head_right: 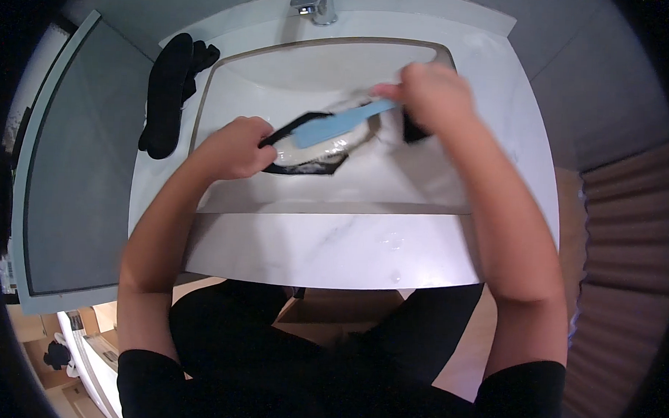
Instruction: The person cleans a shoe over a sink with a brush, scrubbing the shoe's exterior, interior, and bottom sole.
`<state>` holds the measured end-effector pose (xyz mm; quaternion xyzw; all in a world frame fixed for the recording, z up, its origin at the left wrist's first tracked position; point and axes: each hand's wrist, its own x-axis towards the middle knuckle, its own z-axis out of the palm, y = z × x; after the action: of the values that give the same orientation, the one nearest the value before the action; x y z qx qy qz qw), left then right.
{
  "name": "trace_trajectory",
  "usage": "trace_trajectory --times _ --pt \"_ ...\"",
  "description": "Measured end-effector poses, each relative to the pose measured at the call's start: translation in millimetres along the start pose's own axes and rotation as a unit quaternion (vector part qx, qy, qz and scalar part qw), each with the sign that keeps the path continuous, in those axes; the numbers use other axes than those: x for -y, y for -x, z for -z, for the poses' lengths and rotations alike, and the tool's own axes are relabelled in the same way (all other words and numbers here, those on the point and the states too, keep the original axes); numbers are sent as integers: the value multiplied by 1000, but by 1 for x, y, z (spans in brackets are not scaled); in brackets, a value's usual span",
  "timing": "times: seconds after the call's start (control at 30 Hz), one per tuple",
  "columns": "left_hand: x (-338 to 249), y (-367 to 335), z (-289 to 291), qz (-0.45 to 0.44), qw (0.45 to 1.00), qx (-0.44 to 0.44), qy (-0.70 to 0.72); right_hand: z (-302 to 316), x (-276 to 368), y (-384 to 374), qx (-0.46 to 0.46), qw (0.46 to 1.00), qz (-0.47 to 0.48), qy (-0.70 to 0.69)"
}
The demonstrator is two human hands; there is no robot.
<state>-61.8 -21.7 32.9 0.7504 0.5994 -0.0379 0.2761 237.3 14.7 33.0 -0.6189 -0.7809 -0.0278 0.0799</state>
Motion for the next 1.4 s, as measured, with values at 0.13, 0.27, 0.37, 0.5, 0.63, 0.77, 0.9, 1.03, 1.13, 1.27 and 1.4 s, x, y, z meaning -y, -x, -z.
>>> trace_trajectory --times 0.13,0.27,0.37,0.5,0.63,0.77,0.9,1.03,1.13,1.27,1.4 --pt "8 -4 -9 -35 997 -29 -68 23 -24 0 89 990 -33 -103" --pt "-5 5 2 72 996 38 26 29 -11 17 126 962 35 -238" --pt "-9 8 4 44 997 43 42 30 -31 17 202 907 9 -370" --pt "-7 3 10 56 989 92 104 18 -14 18 140 934 13 -330" --pt "-2 -3 8 85 984 89 131 14 31 32 32 929 95 -356" --pt "13 -9 3 73 984 86 135 1 53 32 -20 832 30 -553" --pt "4 -9 3 -11 990 86 114 6 79 29 -33 558 25 -829" --pt "0 -5 7 -9 990 100 104 6 82 31 51 539 142 -829" --pt "28 -24 -15 -132 986 56 88 11 66 22 17 591 82 -802" --pt "23 -29 -19 -119 988 57 74 16 32 26 16 613 137 -778" --pt "3 -10 5 -24 991 96 91 16 15 25 -41 668 169 -723"
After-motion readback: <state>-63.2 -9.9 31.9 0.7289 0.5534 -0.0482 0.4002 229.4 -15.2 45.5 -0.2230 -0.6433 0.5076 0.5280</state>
